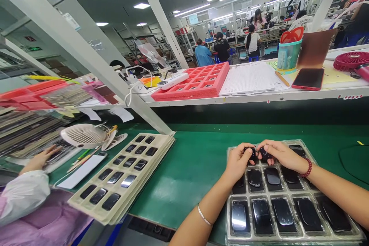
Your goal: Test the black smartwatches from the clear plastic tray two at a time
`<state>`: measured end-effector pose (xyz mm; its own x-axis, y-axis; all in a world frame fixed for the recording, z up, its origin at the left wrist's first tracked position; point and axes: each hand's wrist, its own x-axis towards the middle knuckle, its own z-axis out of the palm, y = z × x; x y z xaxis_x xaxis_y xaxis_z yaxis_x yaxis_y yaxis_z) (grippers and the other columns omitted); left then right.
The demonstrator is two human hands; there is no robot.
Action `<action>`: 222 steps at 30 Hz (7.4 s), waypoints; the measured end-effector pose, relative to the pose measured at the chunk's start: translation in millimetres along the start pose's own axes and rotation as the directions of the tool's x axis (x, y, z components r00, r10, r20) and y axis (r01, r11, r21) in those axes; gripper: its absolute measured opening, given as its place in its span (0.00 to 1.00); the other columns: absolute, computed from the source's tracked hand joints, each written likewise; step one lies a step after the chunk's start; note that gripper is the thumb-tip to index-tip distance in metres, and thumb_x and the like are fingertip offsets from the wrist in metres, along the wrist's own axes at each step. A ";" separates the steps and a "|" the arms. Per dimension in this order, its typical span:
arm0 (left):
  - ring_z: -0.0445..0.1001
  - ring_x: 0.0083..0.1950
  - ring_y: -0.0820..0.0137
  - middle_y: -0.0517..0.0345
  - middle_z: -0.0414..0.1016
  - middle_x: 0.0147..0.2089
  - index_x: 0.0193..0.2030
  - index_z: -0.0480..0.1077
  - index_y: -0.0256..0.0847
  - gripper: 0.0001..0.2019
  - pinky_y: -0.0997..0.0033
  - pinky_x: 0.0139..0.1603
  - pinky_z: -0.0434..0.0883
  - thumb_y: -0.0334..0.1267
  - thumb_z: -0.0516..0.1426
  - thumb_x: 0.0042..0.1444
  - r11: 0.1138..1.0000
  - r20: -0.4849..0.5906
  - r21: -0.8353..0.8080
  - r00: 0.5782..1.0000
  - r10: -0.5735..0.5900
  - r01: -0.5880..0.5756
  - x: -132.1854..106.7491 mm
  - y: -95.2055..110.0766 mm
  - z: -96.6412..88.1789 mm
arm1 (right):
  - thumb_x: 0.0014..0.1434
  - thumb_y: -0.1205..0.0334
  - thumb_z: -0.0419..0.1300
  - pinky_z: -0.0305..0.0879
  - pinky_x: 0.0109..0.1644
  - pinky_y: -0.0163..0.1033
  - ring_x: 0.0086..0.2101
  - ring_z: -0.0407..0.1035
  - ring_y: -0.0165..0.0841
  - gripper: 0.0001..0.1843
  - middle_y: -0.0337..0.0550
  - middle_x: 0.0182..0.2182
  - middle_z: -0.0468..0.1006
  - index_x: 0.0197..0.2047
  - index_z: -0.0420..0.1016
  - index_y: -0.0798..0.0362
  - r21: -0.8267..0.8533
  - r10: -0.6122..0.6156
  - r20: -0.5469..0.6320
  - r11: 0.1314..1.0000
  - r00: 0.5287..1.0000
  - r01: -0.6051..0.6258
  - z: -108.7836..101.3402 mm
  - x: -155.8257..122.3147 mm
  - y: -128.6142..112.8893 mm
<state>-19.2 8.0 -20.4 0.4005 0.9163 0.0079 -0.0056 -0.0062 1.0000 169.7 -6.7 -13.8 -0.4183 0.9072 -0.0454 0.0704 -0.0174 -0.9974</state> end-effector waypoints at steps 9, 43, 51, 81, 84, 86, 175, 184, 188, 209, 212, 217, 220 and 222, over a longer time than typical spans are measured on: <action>0.72 0.35 0.71 0.56 0.73 0.38 0.43 0.66 0.40 0.12 0.74 0.36 0.69 0.30 0.56 0.50 0.992 -0.030 0.103 0.997 0.078 -0.074 0.6 -4.9 -0.2 | 0.54 0.68 0.52 0.67 0.32 0.35 0.31 0.68 0.30 0.20 0.42 0.36 0.72 0.51 0.65 0.52 -0.076 -0.019 -0.036 0.997 0.999 0.017 -0.5 0.4 1.4; 0.71 0.26 0.74 0.56 0.74 0.32 0.46 0.69 0.38 0.14 0.76 0.27 0.67 0.41 0.48 0.60 0.994 -0.015 0.094 0.999 0.050 -0.048 0.2 -0.9 -1.2 | 0.59 0.55 0.51 0.65 0.27 0.34 0.24 0.68 0.27 0.18 0.45 0.35 0.73 0.48 0.68 0.55 0.028 0.069 -0.017 0.997 0.997 -0.068 -0.7 0.5 -1.0; 0.73 0.36 0.72 0.54 0.74 0.42 0.54 0.63 0.39 0.22 0.71 0.41 0.72 0.27 0.53 0.50 0.993 -0.010 0.087 0.996 0.086 -0.085 1.1 -7.5 -0.1 | 0.52 0.67 0.55 0.68 0.33 0.36 0.30 0.69 0.29 0.23 0.43 0.38 0.71 0.53 0.62 0.52 -0.035 0.023 -0.059 0.999 0.998 -0.025 0.2 1.1 2.4; 0.71 0.30 0.75 0.57 0.73 0.35 0.45 0.68 0.38 0.13 0.74 0.34 0.71 0.29 0.51 0.53 0.987 -0.013 0.140 0.996 0.083 -0.081 -0.8 -2.8 1.8 | 0.58 0.63 0.53 0.70 0.36 0.37 0.29 0.69 0.28 0.18 0.44 0.39 0.73 0.52 0.66 0.54 -0.017 0.026 0.021 1.000 0.999 -0.026 -2.0 1.7 5.3; 0.71 0.30 0.74 0.56 0.73 0.35 0.46 0.67 0.38 0.13 0.73 0.34 0.71 0.29 0.51 0.54 0.986 -0.008 0.147 0.996 0.084 -0.082 -1.0 -2.6 1.7 | 0.59 0.63 0.53 0.69 0.37 0.37 0.29 0.69 0.27 0.18 0.44 0.39 0.73 0.53 0.66 0.55 -0.018 0.020 0.022 1.000 1.000 -0.019 -2.0 2.0 5.4; 0.71 0.30 0.74 0.56 0.74 0.35 0.46 0.67 0.38 0.13 0.73 0.34 0.71 0.29 0.50 0.54 0.985 -0.004 0.152 0.996 0.085 -0.084 -1.2 -2.3 1.8 | 0.59 0.63 0.53 0.69 0.37 0.37 0.28 0.69 0.27 0.18 0.44 0.39 0.73 0.52 0.66 0.55 -0.016 0.024 0.023 1.000 0.999 -0.023 -1.9 2.0 5.8; 0.63 0.25 0.82 0.54 0.69 0.45 0.58 0.64 0.44 0.29 0.79 0.25 0.65 0.39 0.62 0.48 0.993 0.027 0.067 0.995 0.094 -0.096 2.5 -12.2 -5.6 | 0.53 0.61 0.62 0.66 0.29 0.32 0.25 0.65 0.23 0.24 0.44 0.42 0.70 0.53 0.67 0.54 0.105 -0.019 -0.018 0.994 1.000 0.021 -5.7 2.9 4.4; 0.61 0.24 0.82 0.54 0.69 0.44 0.55 0.65 0.43 0.25 0.80 0.23 0.62 0.39 0.61 0.48 0.985 0.037 0.141 0.994 0.098 -0.102 -0.4 -5.3 -3.5 | 0.53 0.60 0.62 0.64 0.28 0.32 0.25 0.63 0.24 0.25 0.46 0.43 0.70 0.54 0.65 0.54 0.091 -0.038 0.008 0.995 0.999 0.037 -6.3 1.6 3.4; 0.61 0.24 0.82 0.55 0.69 0.44 0.54 0.65 0.42 0.24 0.79 0.23 0.62 0.39 0.61 0.49 0.983 0.044 0.152 0.994 0.100 -0.105 -0.8 -4.5 -3.2 | 0.54 0.60 0.61 0.63 0.28 0.31 0.25 0.63 0.24 0.23 0.45 0.42 0.71 0.52 0.66 0.55 0.075 -0.024 0.010 0.997 1.000 0.023 -5.5 1.6 2.6; 0.60 0.23 0.83 0.57 0.69 0.42 0.51 0.65 0.41 0.22 0.81 0.22 0.59 0.35 0.61 0.48 0.981 0.026 0.160 0.994 0.111 -0.113 -1.4 -2.1 -2.0 | 0.54 0.59 0.61 0.59 0.27 0.32 0.22 0.61 0.26 0.21 0.35 0.23 0.66 0.51 0.68 0.56 -0.039 -0.031 -0.009 0.999 0.999 0.030 -3.8 -1.8 -3.0; 0.64 0.24 0.82 0.55 0.70 0.44 0.51 0.64 0.40 0.22 0.80 0.24 0.63 0.36 0.61 0.48 0.989 0.000 0.120 0.997 0.081 -0.080 0.4 -4.0 -2.8 | 0.54 0.59 0.60 0.66 0.31 0.35 0.26 0.67 0.28 0.24 0.40 0.30 0.72 0.54 0.66 0.56 0.040 0.005 -0.019 0.999 1.000 -0.004 -2.4 -1.0 -2.9; 0.74 0.39 0.71 0.50 0.73 0.46 0.53 0.62 0.39 0.19 0.76 0.33 0.70 0.32 0.55 0.53 0.999 -0.025 0.033 0.999 0.027 -0.026 2.6 -4.3 -1.9 | 0.53 0.64 0.58 0.71 0.36 0.36 0.38 0.72 0.34 0.27 0.46 0.40 0.74 0.57 0.63 0.53 0.119 0.048 -0.078 0.992 0.996 -0.038 -2.5 2.2 1.6; 0.74 0.40 0.71 0.53 0.74 0.41 0.49 0.65 0.38 0.18 0.73 0.39 0.72 0.28 0.55 0.50 0.999 -0.035 0.034 0.998 0.043 -0.042 2.4 -5.1 -0.8 | 0.52 0.68 0.56 0.71 0.35 0.35 0.35 0.72 0.32 0.24 0.43 0.35 0.75 0.54 0.65 0.55 0.060 0.012 -0.042 0.998 0.999 -0.009 -2.8 1.6 5.1; 0.74 0.38 0.71 0.55 0.74 0.38 0.46 0.66 0.38 0.15 0.71 0.40 0.73 0.27 0.55 0.49 0.999 -0.017 0.020 0.999 0.050 -0.050 2.7 -6.2 -0.9 | 0.53 0.69 0.55 0.71 0.35 0.36 0.31 0.71 0.30 0.21 0.43 0.34 0.75 0.52 0.67 0.55 0.009 0.001 -0.026 1.000 1.000 -0.001 -2.5 0.5 6.1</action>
<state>-18.9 10.9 -26.5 0.3837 0.9216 0.0577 -0.0072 -0.0595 0.9982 172.1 -5.3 -19.8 -0.3948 0.9177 -0.0454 0.0629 -0.0223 -0.9978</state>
